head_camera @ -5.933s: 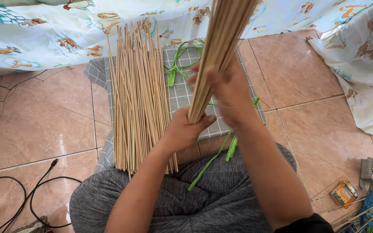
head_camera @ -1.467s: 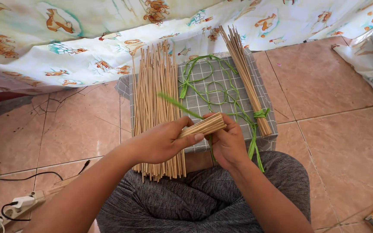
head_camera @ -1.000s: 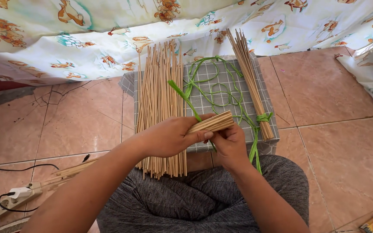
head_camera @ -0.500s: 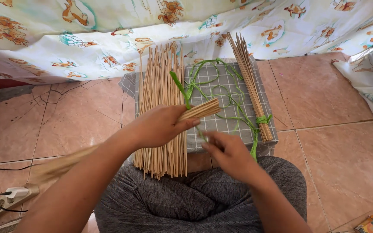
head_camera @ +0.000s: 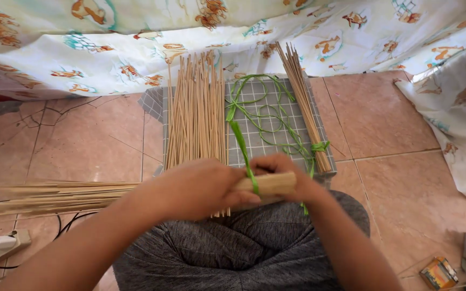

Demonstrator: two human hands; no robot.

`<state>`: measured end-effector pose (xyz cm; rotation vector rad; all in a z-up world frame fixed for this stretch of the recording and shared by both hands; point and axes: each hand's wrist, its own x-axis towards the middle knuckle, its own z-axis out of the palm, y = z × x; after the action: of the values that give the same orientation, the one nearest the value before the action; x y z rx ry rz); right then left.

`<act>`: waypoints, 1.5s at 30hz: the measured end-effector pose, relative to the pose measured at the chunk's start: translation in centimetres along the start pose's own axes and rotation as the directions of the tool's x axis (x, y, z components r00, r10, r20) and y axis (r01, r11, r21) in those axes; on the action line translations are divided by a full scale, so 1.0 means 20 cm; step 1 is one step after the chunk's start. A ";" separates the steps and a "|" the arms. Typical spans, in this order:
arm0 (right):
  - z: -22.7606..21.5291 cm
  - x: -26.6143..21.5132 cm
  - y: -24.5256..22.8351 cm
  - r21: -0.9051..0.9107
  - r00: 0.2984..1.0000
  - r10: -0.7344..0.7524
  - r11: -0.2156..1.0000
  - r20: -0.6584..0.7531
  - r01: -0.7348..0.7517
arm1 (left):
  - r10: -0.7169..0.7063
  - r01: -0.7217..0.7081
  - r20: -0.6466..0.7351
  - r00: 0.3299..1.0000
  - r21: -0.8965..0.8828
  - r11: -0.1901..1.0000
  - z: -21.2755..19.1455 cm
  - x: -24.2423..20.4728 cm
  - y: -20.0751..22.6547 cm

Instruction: The person is organizing thin wooden sticks into bundles and securing each bundle with a green plastic tie.

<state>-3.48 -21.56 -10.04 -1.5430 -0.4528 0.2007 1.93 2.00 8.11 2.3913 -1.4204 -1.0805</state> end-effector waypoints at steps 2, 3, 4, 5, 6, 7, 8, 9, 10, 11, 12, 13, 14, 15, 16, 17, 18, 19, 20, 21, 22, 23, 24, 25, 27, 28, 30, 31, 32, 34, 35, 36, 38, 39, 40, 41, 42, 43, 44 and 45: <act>0.16 -0.02 -0.18 -0.104 0.996 0.039 0.993 -0.075 -0.047 | -0.034 0.034 -0.030 0.999 -0.017 0.999 -0.01 -0.01 -0.05; 0.23 -0.04 -0.27 -0.200 0.984 0.071 0.974 -0.161 -0.103 | -0.065 0.063 -0.052 0.997 -0.033 0.997 -0.01 -0.02 -0.08; 0.28 -0.06 -0.31 -0.195 0.984 0.079 0.975 -0.162 -0.111 | -0.063 0.061 -0.046 0.997 -0.038 0.997 0.01 -0.01 -0.08; 0.32 -0.07 -0.35 -0.353 0.988 0.059 0.930 -0.139 -0.106 | -0.060 0.058 -0.072 0.996 -0.030 0.998 0.03 0.00 -0.09; 0.35 -0.08 -0.40 -0.508 0.993 0.036 0.857 -0.112 -0.089 | -0.056 0.054 -0.105 0.993 -0.015 0.998 0.03 0.01 -0.10; 0.37 -0.10 -0.42 -0.511 0.993 0.037 0.855 -0.114 -0.090 | -0.052 0.051 -0.106 0.993 -0.014 0.999 0.08 0.05 -0.12; 0.38 -0.11 -0.44 -0.669 0.992 0.016 0.738 -0.124 -0.095 | -0.072 0.081 -0.157 0.985 0.051 0.995 0.11 0.08 -0.16; 0.40 -0.12 -0.46 -0.800 0.992 -0.006 0.591 -0.130 -0.101 | -0.089 0.115 -0.209 0.974 0.115 0.987 0.14 0.12 -0.19; 0.38 -0.14 -0.48 -0.800 0.992 -0.002 0.592 -0.128 -0.102 | -0.090 0.115 -0.208 0.974 0.110 0.987 0.15 0.12 -0.19; 0.36 -0.16 -0.51 -0.883 0.995 0.005 0.462 -0.096 -0.087 | -0.101 0.132 -0.190 0.977 0.163 0.978 0.16 0.12 -0.19; 0.34 -0.18 -0.53 -0.945 0.998 0.014 0.320 -0.068 -0.069 | -0.109 0.146 -0.173 0.979 0.220 0.964 0.16 0.13 -0.19; 0.35 -0.20 -0.59 -0.945 0.997 0.015 0.319 -0.070 -0.071 | -0.107 0.144 -0.172 0.979 0.220 0.965 0.18 0.14 -0.20; 0.35 -0.22 -0.66 -0.956 0.997 0.028 0.283 -0.068 -0.073 | -0.110 0.168 -0.217 0.970 0.267 0.949 0.19 0.15 -0.20; 0.35 -0.23 -0.73 -0.966 0.997 0.041 0.247 -0.066 -0.074 | -0.111 0.193 -0.263 0.958 0.311 0.931 0.21 0.17 -0.21; 0.36 -0.23 -0.77 -0.966 0.997 0.041 0.247 -0.066 -0.074 | -0.111 0.193 -0.263 0.958 0.311 0.930 0.20 0.17 -0.19; 0.36 -0.23 -0.80 -0.988 0.998 0.064 0.155 -0.016 -0.025 | -0.126 0.200 -0.219 0.968 0.355 0.913 0.18 0.17 -0.16; 0.36 -0.24 -0.84 -0.998 0.995 0.091 0.063 0.029 0.023 | -0.141 0.201 -0.173 0.975 0.402 0.893 0.17 0.17 -0.14; 0.35 -0.21 -0.88 -0.998 0.996 0.089 0.062 0.025 0.019 | -0.139 0.198 -0.172 0.975 0.406 0.892 0.19 0.17 -0.12; 0.34 -0.19 -0.92 -0.997 0.996 0.056 0.043 0.066 0.063 | -0.082 0.135 -0.122 0.989 0.529 0.838 0.20 0.17 -0.10; 0.33 -0.17 -0.97 -0.994 0.994 0.023 0.022 0.107 0.106 | -0.032 0.066 -0.064 0.997 0.640 0.765 0.22 0.17 -0.08; 0.28 -0.14 -0.97 -0.994 0.994 0.024 0.023 0.106 0.105 | -0.031 0.064 -0.062 0.998 0.640 0.766 0.22 0.15 -0.03; 0.23 -0.11 -0.97 -0.991 0.994 -0.027 0.081 0.107 0.109 | -0.025 0.007 0.019 1.000 0.645 0.764 0.22 0.13 0.02; 0.18 -0.08 -0.98 -0.984 0.992 -0.079 0.138 0.103 0.113 | -0.017 -0.053 0.101 0.995 0.647 0.761 0.22 0.12 0.06; 0.14 -0.04 -0.95 -0.984 0.992 -0.079 0.137 0.099 0.109 | -0.014 -0.056 0.103 0.995 0.648 0.760 0.25 0.10 0.08; 0.05 0.05 -0.89 -0.816 0.997 0.016 0.573 -0.078 -0.073 | 0.261 -0.156 -0.138 0.955 0.513 0.844 0.30 0.06 0.11; 0.02 0.02 -0.75 -0.817 0.997 0.014 0.572 -0.074 -0.069 | 0.258 -0.152 -0.142 0.956 0.512 0.845 0.25 0.04 0.11; -0.04 -0.02 -0.46 -0.640 0.965 0.259 0.735 -0.042 -0.225 | 0.312 -0.210 -0.151 0.938 0.469 0.858 0.16 -0.01 0.11; 0.04 -0.06 -0.43 -0.640 0.965 0.258 0.736 -0.037 -0.222 | 0.308 -0.206 -0.154 0.939 0.468 0.859 0.16 -0.01 0.08; 0.12 -0.09 -0.39 -0.575 0.970 0.243 0.792 -0.015 -0.207 | 0.190 -0.105 -0.211 0.959 0.361 0.927 0.15 0.00 0.04; 0.26 -0.15 -0.41 -0.500 0.973 0.231 0.843 0.006 -0.197 | 0.064 -0.002 -0.247 0.967 0.241 0.970 0.17 0.05 -0.03; 0.32 -0.18 -0.47 -0.601 0.970 0.239 0.768 -0.051 -0.221 | 0.062 0.026 -0.298 0.953 0.282 0.959 0.21 0.08 -0.07; 0.38 -0.21 -0.53 -0.689 0.964 0.241 0.680 -0.111 -0.250 | 0.065 0.054 -0.346 0.936 0.322 0.945 0.23 0.12 -0.11; 0.39 -0.27 -0.62 -0.803 0.974 0.212 0.566 -0.079 -0.189 | 0.050 0.070 -0.266 0.963 0.423 0.903 0.26 0.15 -0.12; 0.39 -0.30 -0.67 -0.896 0.982 0.184 0.430 -0.038 -0.115 | 0.026 0.081 -0.195 0.981 0.523 0.849 0.27 0.16 -0.13; 0.37 -0.30 -0.73 -0.896 0.982 0.184 0.428 -0.039 -0.116 | 0.028 0.081 -0.196 0.980 0.523 0.848 0.30 0.18 -0.13; 0.36 -0.31 -0.79 -0.938 0.992 0.124 0.340 -0.031 -0.072 | 0.013 0.090 -0.176 0.984 0.565 0.820 0.34 0.20 -0.12; 0.34 -0.31 -0.84 -0.968 0.998 0.066 0.250 -0.016 -0.032 | -0.004 0.097 -0.153 0.988 0.606 0.790 0.38 0.21 -0.11; 0.30 -0.27 -0.86 -0.967 0.998 0.065 0.251 -0.017 -0.033 | -0.004 0.096 -0.152 0.988 0.607 0.789 0.36 0.19 -0.06; 0.25 -0.24 -0.88 -0.959 1.000 0.023 0.284 -0.016 -0.022 | -0.003 0.021 -0.030 1.000 0.641 0.767 0.35 0.17 0.00; 0.20 -0.20 -0.90 -0.949 1.000 -0.020 0.316 -0.017 -0.009 | -0.007 -0.056 0.093 0.996 0.665 0.745 0.33 0.15 0.05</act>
<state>-11.54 -20.00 7.06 -2.7534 -0.6010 -0.1618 -2.27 0.40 2.24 2.7787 -2.1667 -0.7476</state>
